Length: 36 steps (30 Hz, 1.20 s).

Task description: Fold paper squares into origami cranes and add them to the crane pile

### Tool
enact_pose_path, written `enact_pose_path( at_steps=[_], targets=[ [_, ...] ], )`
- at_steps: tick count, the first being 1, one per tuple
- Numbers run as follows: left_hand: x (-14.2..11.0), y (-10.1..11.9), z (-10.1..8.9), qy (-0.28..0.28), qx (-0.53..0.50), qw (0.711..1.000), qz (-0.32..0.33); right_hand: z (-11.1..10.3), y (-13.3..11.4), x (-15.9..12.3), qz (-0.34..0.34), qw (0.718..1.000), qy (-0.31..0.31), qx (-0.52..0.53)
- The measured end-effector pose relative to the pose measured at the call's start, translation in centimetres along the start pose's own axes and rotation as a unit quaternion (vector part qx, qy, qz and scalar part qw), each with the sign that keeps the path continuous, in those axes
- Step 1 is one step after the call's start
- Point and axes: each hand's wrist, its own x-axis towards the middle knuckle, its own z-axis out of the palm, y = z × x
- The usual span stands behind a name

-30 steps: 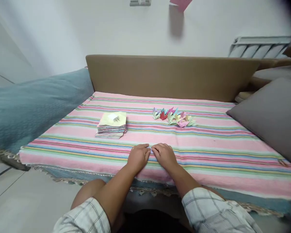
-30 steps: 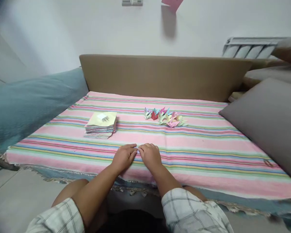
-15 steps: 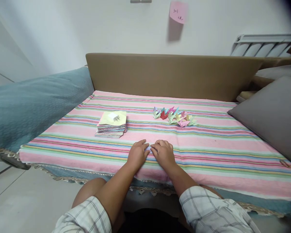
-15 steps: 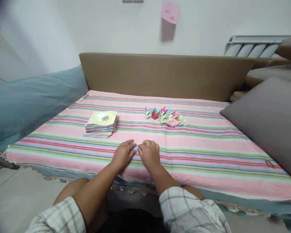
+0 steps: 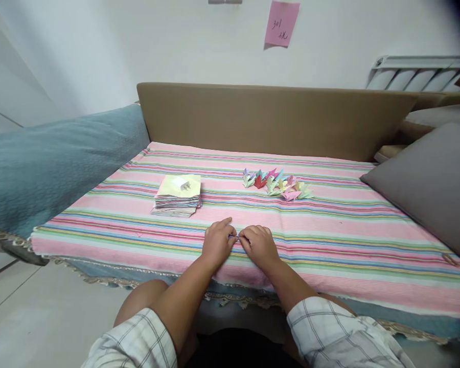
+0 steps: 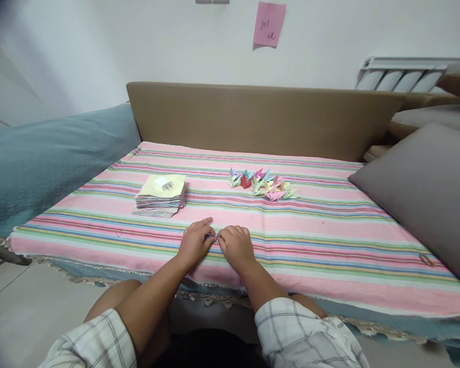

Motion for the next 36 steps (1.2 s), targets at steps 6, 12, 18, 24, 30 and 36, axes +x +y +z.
enact_pose_path(
  at_steps=[6,12,18,24,30,36],
  targets=[
    [0.1,-0.1,0.0,-0.016,0.013,1.000,0.001,0.1,0.3,-0.1,0.026,0.999,-0.023,0.011],
    [0.2,-0.4,-0.1,-0.017,0.026,0.999,0.027,0.1,0.4,-0.2,0.006,0.999,-0.021,-0.025],
    [0.5,-1.5,-0.7,-0.058,0.038,0.992,0.102,0.0,0.8,-0.3,-0.049,0.997,-0.038,-0.046],
    [0.6,-2.1,-0.9,-0.068,0.050,0.988,0.131,-0.3,1.4,-0.4,-0.079,0.994,-0.065,-0.043],
    [0.5,-2.6,-0.8,-0.070,0.056,0.986,0.143,-0.7,1.3,-0.8,-0.082,0.995,-0.050,-0.034],
    [0.3,-2.8,-0.8,-0.078,0.066,0.984,0.149,-1.1,1.2,-1.0,-0.081,0.994,-0.058,-0.049]
  ],
)
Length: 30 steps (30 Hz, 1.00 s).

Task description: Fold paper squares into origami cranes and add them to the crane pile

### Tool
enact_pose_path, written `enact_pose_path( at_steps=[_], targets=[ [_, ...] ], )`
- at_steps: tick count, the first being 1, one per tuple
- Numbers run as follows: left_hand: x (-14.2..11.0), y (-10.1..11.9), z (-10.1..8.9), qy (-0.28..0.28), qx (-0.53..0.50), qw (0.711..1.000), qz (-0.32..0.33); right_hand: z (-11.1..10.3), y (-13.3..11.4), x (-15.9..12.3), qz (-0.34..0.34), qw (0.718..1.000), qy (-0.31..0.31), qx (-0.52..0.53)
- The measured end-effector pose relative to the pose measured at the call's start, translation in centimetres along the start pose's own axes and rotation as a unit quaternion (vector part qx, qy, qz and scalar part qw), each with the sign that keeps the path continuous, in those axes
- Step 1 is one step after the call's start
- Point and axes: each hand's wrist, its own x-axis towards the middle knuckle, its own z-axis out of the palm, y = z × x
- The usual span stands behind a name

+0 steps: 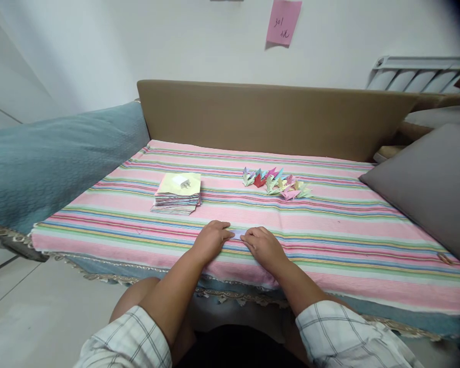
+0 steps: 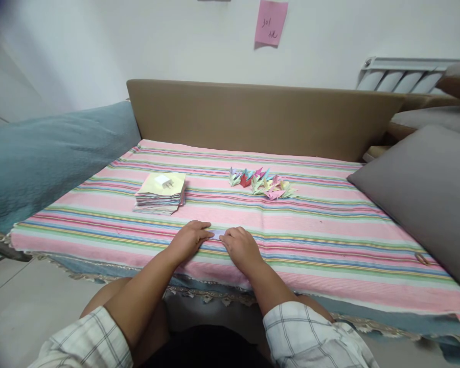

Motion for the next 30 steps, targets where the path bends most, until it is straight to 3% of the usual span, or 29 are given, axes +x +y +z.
enact_pose_path(
  at_steps=[10,15,19,24,30],
  targets=[
    [-1.4,-0.5,-1.1,0.023,0.005,0.999,-0.048,-0.6,-0.5,-0.5,0.002,1.000,-0.019,-0.014],
    [-2.2,1.6,-1.5,0.119,0.073,0.988,-0.066,-0.6,-0.6,-0.6,0.000,1.000,-0.017,-0.017],
    [-2.5,4.1,0.1,0.066,0.042,0.994,0.079,-0.8,-0.7,-0.6,0.004,0.999,-0.023,-0.025],
    [-2.4,4.2,1.9,0.029,0.042,0.998,0.039,-1.3,-0.7,-0.9,-0.002,0.999,-0.034,-0.018],
    [-2.5,3.7,1.6,0.017,0.031,0.999,0.032,-1.7,0.2,-1.8,0.029,0.999,-0.024,0.003]
  ],
)
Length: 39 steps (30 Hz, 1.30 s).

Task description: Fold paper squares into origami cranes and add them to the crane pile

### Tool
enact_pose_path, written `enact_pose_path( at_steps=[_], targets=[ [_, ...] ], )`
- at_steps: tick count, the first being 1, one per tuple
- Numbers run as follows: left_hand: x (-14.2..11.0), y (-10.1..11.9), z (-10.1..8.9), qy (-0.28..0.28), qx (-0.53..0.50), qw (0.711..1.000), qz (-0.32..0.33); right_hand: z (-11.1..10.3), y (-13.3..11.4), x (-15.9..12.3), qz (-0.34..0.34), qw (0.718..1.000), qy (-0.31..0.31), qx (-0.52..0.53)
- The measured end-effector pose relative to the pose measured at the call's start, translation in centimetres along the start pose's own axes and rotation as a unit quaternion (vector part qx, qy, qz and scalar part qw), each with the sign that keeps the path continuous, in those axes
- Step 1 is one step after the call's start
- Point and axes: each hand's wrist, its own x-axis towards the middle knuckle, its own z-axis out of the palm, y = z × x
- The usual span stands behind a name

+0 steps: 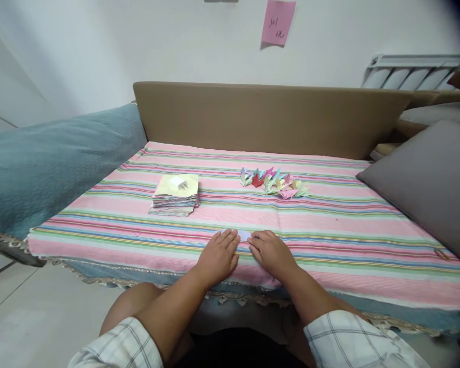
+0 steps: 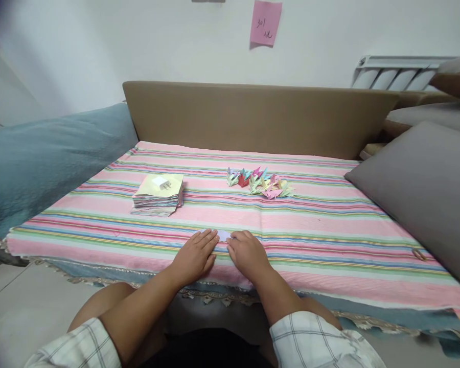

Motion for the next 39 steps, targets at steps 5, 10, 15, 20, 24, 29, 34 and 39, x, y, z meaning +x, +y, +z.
enact_pose_path(
  at_steps=[5,10,15,20,24,29,34,39],
  targets=[
    [0.1,0.3,-0.3,-0.012,0.000,1.000,-0.015,-0.1,0.8,-0.2,0.057,0.997,0.014,0.051],
    [0.1,0.2,-0.3,-0.015,-0.001,1.000,-0.016,0.5,1.5,0.3,0.067,0.995,0.025,0.071],
    [0.0,0.1,-0.2,-0.014,0.015,1.000,-0.004,0.7,2.0,0.7,0.094,0.989,0.023,0.112],
    [-0.1,0.2,-0.2,-0.004,0.046,0.999,0.010,0.6,2.2,1.1,0.148,0.975,0.014,0.164],
    [-0.1,0.3,-0.2,0.005,0.061,0.998,0.012,0.5,2.4,1.4,0.182,0.966,0.008,0.183],
    [-0.1,0.3,0.0,0.013,0.063,0.998,0.006,0.7,2.7,1.5,0.182,0.966,0.013,0.184],
    [-0.1,0.4,0.2,0.019,0.059,0.998,0.003,0.6,2.4,1.1,0.160,0.981,0.005,0.106],
    [-0.1,0.6,0.1,0.023,0.057,0.998,0.000,0.3,0.2,0.0,0.068,0.996,0.046,0.018]
  ],
)
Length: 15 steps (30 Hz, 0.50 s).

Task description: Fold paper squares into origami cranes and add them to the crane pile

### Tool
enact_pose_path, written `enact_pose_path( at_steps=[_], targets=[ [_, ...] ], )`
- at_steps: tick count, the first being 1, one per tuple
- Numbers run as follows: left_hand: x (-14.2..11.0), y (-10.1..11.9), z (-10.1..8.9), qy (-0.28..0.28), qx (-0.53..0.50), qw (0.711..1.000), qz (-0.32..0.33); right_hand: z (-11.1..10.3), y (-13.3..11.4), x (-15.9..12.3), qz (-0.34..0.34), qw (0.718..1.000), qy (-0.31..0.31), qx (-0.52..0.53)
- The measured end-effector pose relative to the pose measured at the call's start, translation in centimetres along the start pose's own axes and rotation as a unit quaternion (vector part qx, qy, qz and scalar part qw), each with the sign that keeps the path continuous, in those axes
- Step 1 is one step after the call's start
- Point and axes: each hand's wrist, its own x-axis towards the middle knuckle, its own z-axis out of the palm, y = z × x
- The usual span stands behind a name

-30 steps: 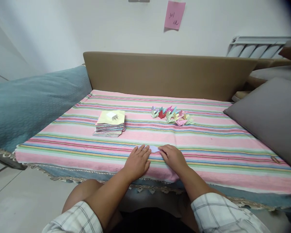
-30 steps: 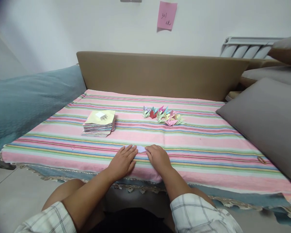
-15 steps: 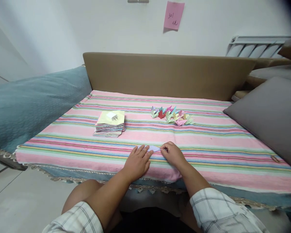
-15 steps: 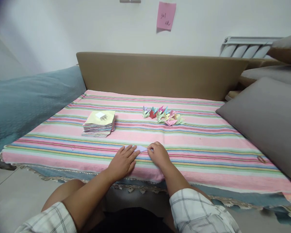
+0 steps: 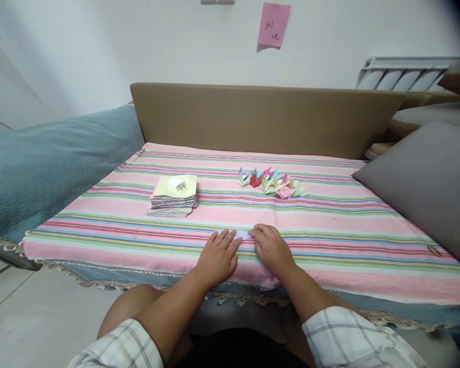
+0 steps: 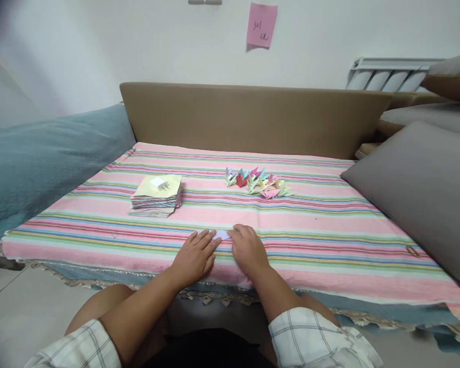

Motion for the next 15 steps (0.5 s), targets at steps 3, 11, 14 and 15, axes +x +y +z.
enact_pose_path(
  at_steps=[3,11,14,15],
  targets=[
    [0.0,0.1,0.0,0.003,0.001,1.000,0.000,0.2,-0.9,-1.0,-0.051,0.997,-0.023,-0.046],
    [0.0,0.0,0.0,0.010,0.005,1.000,-0.001,0.3,0.4,-1.8,0.009,0.992,-0.054,-0.112],
    [0.0,-0.1,0.1,0.011,0.006,1.000,-0.001,0.0,0.8,-1.7,0.040,0.990,-0.044,-0.125],
    [0.0,-0.1,0.1,0.010,0.005,1.000,0.000,-0.1,0.9,-1.7,0.056,0.990,-0.035,-0.128]
  ],
)
